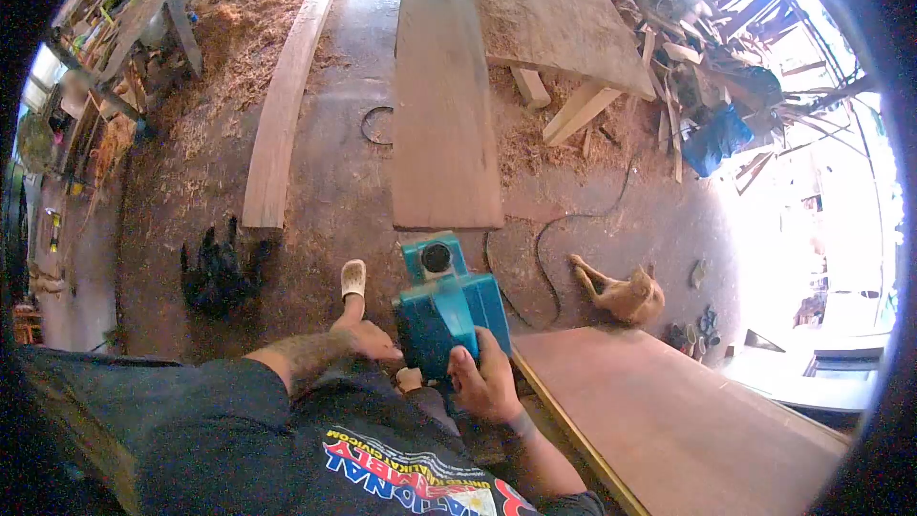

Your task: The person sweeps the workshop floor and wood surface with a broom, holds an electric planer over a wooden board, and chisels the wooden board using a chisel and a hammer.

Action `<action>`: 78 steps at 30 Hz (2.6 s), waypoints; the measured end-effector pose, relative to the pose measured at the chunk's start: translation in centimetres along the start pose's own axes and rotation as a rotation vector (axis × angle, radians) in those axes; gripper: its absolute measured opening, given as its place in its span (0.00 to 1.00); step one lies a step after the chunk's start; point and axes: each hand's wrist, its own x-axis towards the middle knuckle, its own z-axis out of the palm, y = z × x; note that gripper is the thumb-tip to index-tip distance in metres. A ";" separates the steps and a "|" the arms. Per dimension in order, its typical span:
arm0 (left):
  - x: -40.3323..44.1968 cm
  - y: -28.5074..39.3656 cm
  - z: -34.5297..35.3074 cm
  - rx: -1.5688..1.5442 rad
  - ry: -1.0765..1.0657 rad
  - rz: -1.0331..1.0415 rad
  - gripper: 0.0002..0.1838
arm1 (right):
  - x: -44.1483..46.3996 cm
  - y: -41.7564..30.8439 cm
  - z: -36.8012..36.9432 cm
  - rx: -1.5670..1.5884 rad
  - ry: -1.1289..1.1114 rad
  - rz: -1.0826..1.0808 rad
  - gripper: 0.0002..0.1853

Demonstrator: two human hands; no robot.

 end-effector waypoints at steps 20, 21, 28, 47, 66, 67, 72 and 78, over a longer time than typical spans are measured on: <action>-5.2 -28.2 -9.5 -0.094 0.424 0.122 0.13 | 31.4 -8.4 7.6 0.023 0.314 -0.132 0.16; -5.0 -28.7 -8.1 -0.078 0.467 0.117 0.13 | 35.3 -7.3 7.0 -0.017 0.324 -0.192 0.19; -4.5 -26.5 -6.2 -0.786 0.367 -0.007 0.17 | 41.1 -10.8 5.5 0.176 0.168 -0.254 0.23; -6.3 -24.7 -16.1 -0.355 0.596 -0.131 0.19 | 21.9 -5.0 7.7 0.072 0.185 -0.100 0.23; -0.5 -7.1 -41.2 0.046 1.588 0.392 0.21 | 25.8 -8.1 6.9 0.052 0.205 -0.046 0.20; -0.1 -5.7 -38.6 0.044 1.421 0.437 0.18 | 22.3 -6.5 7.0 -0.057 0.244 -0.020 0.18; -1.4 -0.3 -30.6 -0.087 0.873 0.822 0.20 | 9.6 -2.4 6.8 -0.068 0.198 0.020 0.30; -0.5 -1.3 -35.0 -0.125 0.222 0.882 0.24 | 10.6 -2.7 7.3 -0.047 0.223 -0.006 0.31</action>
